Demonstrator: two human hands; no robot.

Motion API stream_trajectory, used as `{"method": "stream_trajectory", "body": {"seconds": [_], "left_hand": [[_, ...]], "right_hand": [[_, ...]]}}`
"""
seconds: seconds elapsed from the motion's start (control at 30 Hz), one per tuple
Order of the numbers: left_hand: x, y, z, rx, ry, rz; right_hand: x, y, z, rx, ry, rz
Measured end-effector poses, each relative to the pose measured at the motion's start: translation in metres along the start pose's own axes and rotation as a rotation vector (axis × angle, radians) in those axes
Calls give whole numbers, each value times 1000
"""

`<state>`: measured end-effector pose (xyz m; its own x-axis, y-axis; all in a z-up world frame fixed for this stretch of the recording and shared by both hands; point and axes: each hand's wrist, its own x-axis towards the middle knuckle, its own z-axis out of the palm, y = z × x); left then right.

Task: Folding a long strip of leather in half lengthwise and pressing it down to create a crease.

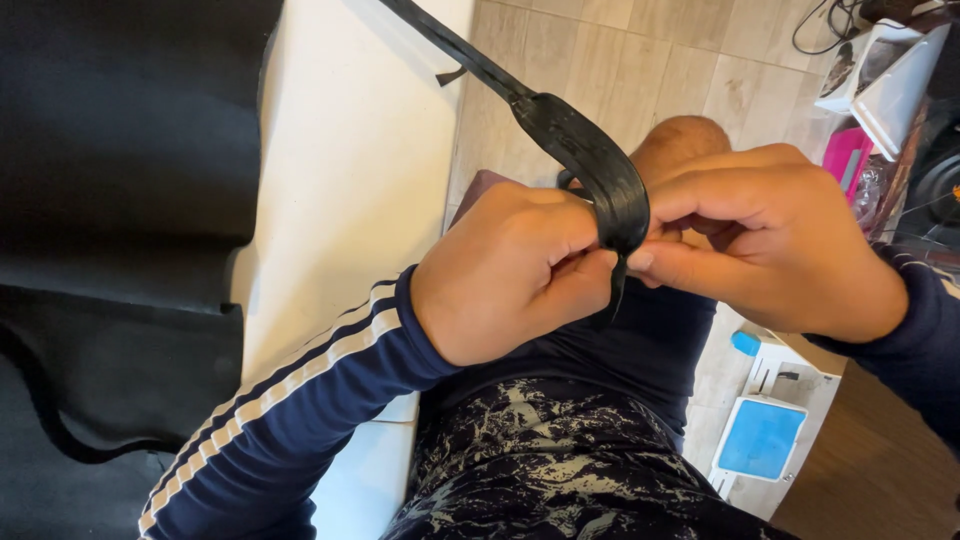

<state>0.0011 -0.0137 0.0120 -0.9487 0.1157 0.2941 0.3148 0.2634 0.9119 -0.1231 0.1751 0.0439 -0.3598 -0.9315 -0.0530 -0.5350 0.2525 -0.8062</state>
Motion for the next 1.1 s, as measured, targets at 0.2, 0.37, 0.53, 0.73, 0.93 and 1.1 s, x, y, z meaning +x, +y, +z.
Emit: {"method": "stream_trajectory", "body": {"seconds": [0.2, 0.37, 0.53, 0.73, 0.93, 1.1], "left_hand": [[-1, -3, 5, -5, -12, 26], [-2, -8, 7, -65, -34, 44], [-5, -14, 13, -151, -21, -3], [1, -14, 1, -87, -70, 45], [2, -3, -15, 15, -125, 44], [-3, 3, -15, 10, -88, 60]], "right_hand": [[-3, 6, 3, 2, -22, 16], [-7, 11, 11, 38, -25, 49], [-13, 15, 20, -21, -16, 116], [-12, 17, 16, -13, 12, 144], [-10, 11, 13, 193, 9, 188], [-10, 3, 18, 196, 19, 149]]}}
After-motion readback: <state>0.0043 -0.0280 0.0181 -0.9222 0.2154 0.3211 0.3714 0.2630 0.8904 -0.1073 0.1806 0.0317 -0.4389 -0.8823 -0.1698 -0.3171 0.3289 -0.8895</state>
